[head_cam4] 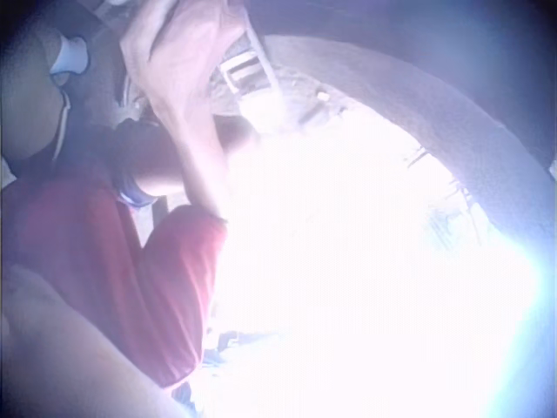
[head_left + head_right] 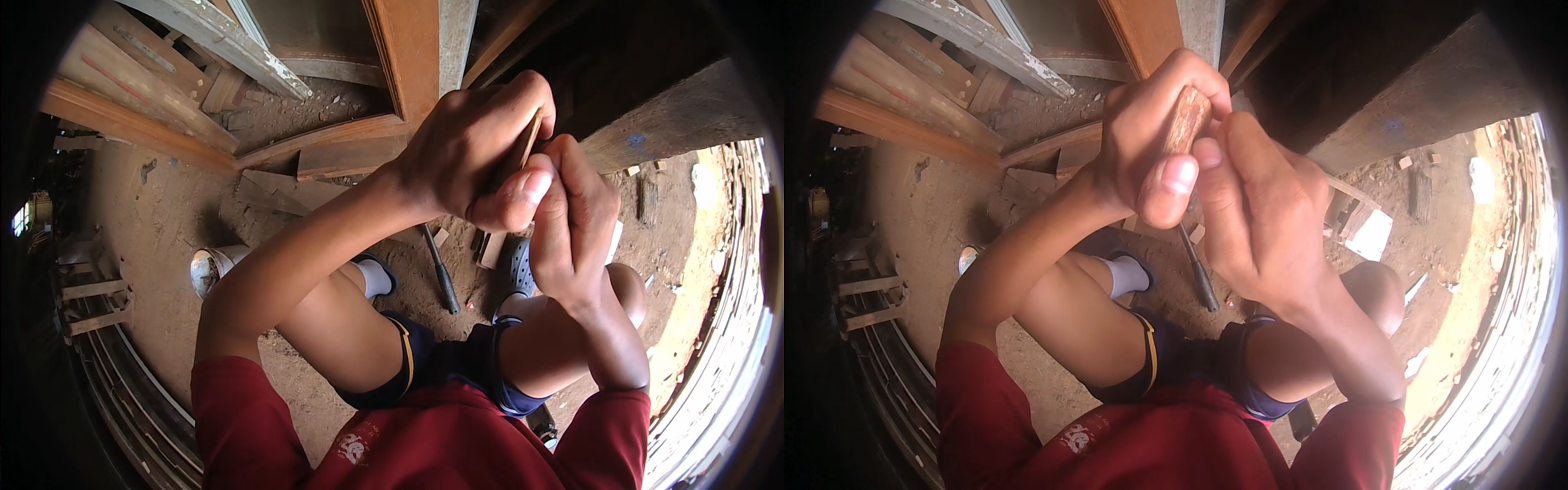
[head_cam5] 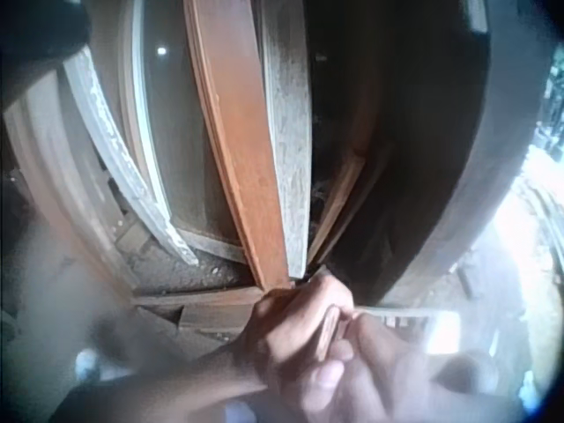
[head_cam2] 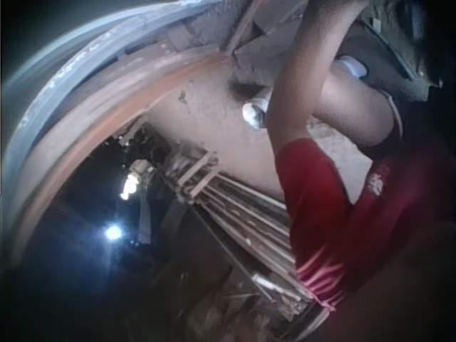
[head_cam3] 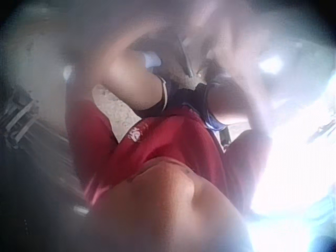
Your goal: The person sits on the ground and uses a hammer to drive nails into a wooden frame, then inserts small wooden wedges into gaps and taps them with the hammer. The person also uses a chisel to carve a small piece of wood and continues hammering and wedging along the frame.
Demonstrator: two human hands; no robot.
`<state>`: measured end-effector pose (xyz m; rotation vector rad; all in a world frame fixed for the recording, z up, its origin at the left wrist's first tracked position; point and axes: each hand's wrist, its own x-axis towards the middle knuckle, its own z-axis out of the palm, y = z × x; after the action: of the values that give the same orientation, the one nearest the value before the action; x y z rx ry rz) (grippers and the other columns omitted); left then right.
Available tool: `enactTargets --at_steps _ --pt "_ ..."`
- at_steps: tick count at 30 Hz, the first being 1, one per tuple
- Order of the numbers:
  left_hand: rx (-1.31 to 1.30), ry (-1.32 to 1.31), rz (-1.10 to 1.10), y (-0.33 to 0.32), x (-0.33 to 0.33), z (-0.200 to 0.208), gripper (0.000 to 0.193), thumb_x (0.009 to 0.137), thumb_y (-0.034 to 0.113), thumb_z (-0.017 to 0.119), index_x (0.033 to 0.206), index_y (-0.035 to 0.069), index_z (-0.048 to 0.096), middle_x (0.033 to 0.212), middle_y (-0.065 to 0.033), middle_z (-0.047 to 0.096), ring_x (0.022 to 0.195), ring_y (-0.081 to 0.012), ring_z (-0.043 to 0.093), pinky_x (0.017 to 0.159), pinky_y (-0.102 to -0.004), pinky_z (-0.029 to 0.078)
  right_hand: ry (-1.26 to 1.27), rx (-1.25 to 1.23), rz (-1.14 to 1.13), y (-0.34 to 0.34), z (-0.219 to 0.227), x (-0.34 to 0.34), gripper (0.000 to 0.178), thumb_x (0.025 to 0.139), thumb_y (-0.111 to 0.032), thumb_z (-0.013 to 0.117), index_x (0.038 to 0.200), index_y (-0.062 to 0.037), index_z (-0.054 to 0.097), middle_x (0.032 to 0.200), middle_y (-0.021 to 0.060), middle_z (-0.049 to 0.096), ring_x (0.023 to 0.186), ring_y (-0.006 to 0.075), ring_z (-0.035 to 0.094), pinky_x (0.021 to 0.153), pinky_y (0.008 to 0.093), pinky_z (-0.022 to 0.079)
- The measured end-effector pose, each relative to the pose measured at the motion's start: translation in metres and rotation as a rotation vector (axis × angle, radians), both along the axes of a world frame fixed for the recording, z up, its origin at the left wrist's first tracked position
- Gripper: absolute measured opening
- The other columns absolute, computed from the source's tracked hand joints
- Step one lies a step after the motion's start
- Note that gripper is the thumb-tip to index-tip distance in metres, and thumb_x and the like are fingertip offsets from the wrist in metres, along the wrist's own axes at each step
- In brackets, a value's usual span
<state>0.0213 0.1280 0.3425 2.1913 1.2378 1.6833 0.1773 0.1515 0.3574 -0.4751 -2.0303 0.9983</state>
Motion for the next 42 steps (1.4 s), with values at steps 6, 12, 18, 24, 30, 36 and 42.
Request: enactTargets --at_steps 6,12,18,24,30,36,42 --pt "-0.074 -0.049 0.065 -0.01 0.0 0.004 0.053 0.08 0.052 0.05 0.087 0.0 0.052 0.06 -0.0039 0.049 0.052 -0.0115 0.046 0.048 -0.0279 0.039 0.003 -0.082 0.07 0.006 0.006 -0.004 0.013 0.09 -0.005 0.054 0.079 0.0011 0.053 0.061 0.0127 0.05 0.05 0.0245 0.048 0.05 0.0329 0.039" --pt "0.005 0.004 0.051 -0.011 -0.006 -0.001 0.069 0.077 0.062 0.062 0.098 -0.003 0.049 0.061 -0.0017 0.05 0.055 -0.0092 0.049 0.049 -0.0245 0.04 -0.071 -0.19 0.134 0.007 0.011 -0.005 0.024 0.098 -0.017 0.048 0.078 -0.0033 0.049 0.067 -0.0027 0.047 0.062 0.0047 0.04 0.054 0.0214 0.032" --pt "-0.032 0.033 0.119 -0.003 0.002 -0.004 0.043 0.085 0.043 0.057 0.086 0.0 0.051 0.058 -0.0041 0.047 0.051 -0.012 0.046 0.047 -0.0276 0.038 -0.087 -0.274 0.092 0.011 -0.001 -0.002 0.022 0.099 -0.017 0.047 0.083 -0.0023 0.052 0.068 -0.0046 0.047 0.061 0.0025 0.04 0.052 0.0195 0.032" --pt "0.015 -0.01 0.059 -0.005 -0.001 -0.005 0.034 0.085 0.035 0.054 0.085 0.001 0.05 0.057 -0.0072 0.047 0.048 -0.0184 0.051 0.045 -0.031 0.042 -0.043 -0.093 0.058 0.003 -0.002 -0.002 0.011 0.086 -0.004 0.056 0.093 0.0041 0.06 0.065 0.0179 0.056 0.057 0.0312 0.06 0.053 0.0362 0.045" --pt "-0.12 -0.1 -0.084 -0.011 -0.006 -0.004 0.03 0.083 0.031 0.054 0.084 0.001 0.048 0.054 -0.0062 0.043 0.046 -0.0172 0.048 0.046 -0.03 0.039 -0.04 0.082 0.021 -0.007 0.0 -0.004 0.007 0.088 0.0 0.053 0.084 0.0033 0.058 0.064 0.0131 0.054 0.053 0.0248 0.056 0.051 0.0309 0.041" --pt "-0.214 -0.049 -0.115 -0.019 -0.012 0.002 0.031 0.083 0.032 0.05 0.084 0.001 0.047 0.056 -0.0078 0.042 0.047 -0.0193 0.048 0.047 -0.0328 0.039 -0.12 0.109 0.055 -0.011 0.002 0.001 0.007 0.082 0.002 0.058 0.088 0.003 0.055 0.07 0.0189 0.057 0.059 0.0367 0.06 0.054 0.0415 0.047" --pt "-0.267 -0.168 -0.131 -0.034 -0.003 0.013 0.035 0.085 0.034 0.052 0.085 0.0 0.049 0.061 -0.0079 0.048 0.052 -0.0168 0.051 0.05 -0.0305 0.041 -0.015 0.04 0.218 -0.003 0.008 0.006 0.006 0.087 -0.002 0.058 0.084 0.0025 0.055 0.068 0.0178 0.056 0.06 0.0367 0.058 0.055 0.0419 0.045"
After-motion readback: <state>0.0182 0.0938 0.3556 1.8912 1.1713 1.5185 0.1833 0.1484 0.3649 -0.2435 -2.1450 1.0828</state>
